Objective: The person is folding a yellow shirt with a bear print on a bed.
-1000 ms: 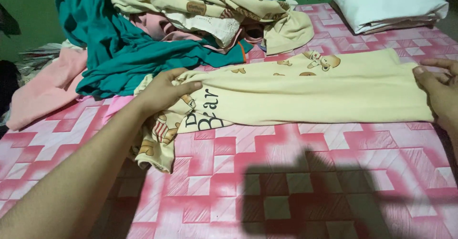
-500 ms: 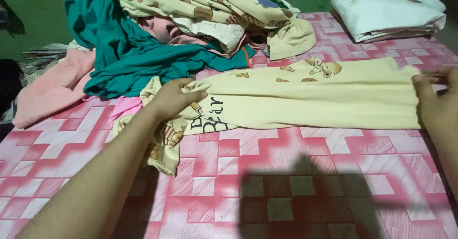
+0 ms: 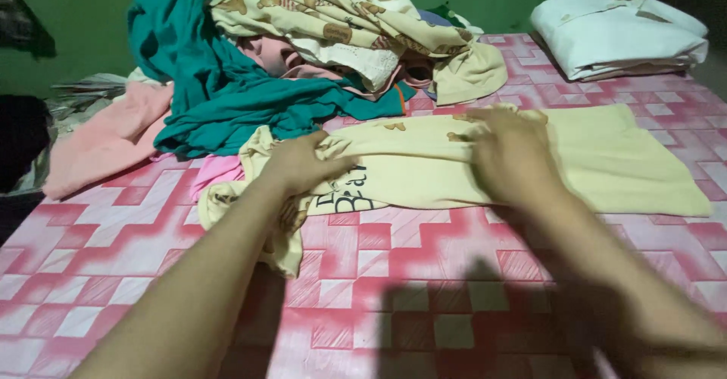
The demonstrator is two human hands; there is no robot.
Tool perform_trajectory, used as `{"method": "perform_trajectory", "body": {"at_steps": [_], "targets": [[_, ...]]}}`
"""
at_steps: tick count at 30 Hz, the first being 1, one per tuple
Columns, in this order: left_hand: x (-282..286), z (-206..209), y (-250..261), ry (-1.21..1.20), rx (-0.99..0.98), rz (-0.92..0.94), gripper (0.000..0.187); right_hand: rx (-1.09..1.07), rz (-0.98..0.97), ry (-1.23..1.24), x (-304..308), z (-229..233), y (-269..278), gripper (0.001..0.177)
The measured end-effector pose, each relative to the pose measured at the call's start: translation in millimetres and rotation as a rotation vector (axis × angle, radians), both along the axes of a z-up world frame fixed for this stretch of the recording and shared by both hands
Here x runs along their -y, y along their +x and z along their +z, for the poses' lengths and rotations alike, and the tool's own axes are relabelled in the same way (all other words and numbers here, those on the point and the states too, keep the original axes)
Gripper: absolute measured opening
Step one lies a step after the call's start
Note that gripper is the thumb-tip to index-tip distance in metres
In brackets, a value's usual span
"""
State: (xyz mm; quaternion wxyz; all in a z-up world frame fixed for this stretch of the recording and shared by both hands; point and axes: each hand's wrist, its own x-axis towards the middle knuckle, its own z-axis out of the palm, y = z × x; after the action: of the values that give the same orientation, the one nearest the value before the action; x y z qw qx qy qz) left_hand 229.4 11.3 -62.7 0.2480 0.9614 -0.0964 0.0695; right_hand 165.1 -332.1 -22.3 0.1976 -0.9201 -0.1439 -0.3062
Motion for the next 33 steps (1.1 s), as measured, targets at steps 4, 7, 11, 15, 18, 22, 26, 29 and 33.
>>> {"method": "perform_trajectory", "body": {"at_steps": [4,7,11,15,18,22,26,29,33], "targets": [[8,18,-21,0.159,-0.047,-0.043,0.125,-0.143,0.238,-0.122,-76,-20,-6,0.046],[6,21,-23,0.180,-0.057,-0.133,0.125,-0.244,0.291,-0.223,-82,-35,-7,0.061],[6,19,-19,0.221,-0.053,-0.168,0.124,-0.332,0.266,-0.289,-61,-40,2,0.068],[6,18,-19,0.222,-0.036,-0.159,0.119,-0.342,0.216,-0.332,-9,-42,20,0.069],[3,14,-19,0.217,-0.017,-0.164,0.115,-0.365,0.147,-0.327,39,-52,36,0.069],[6,16,-17,0.233,-0.012,-0.163,0.116,-0.411,0.025,-0.311,113,-70,61,0.069],[4,16,-22,0.193,-0.034,-0.159,0.116,-0.441,-0.174,-0.368,182,-78,64,0.070],[5,17,-20,0.214,0.016,-0.181,0.115,-0.540,-0.426,-0.296,210,-78,55,0.069],[7,19,-21,0.206,-0.013,-0.170,0.117,-0.353,-0.406,-0.244,230,-89,54,0.069]]}}
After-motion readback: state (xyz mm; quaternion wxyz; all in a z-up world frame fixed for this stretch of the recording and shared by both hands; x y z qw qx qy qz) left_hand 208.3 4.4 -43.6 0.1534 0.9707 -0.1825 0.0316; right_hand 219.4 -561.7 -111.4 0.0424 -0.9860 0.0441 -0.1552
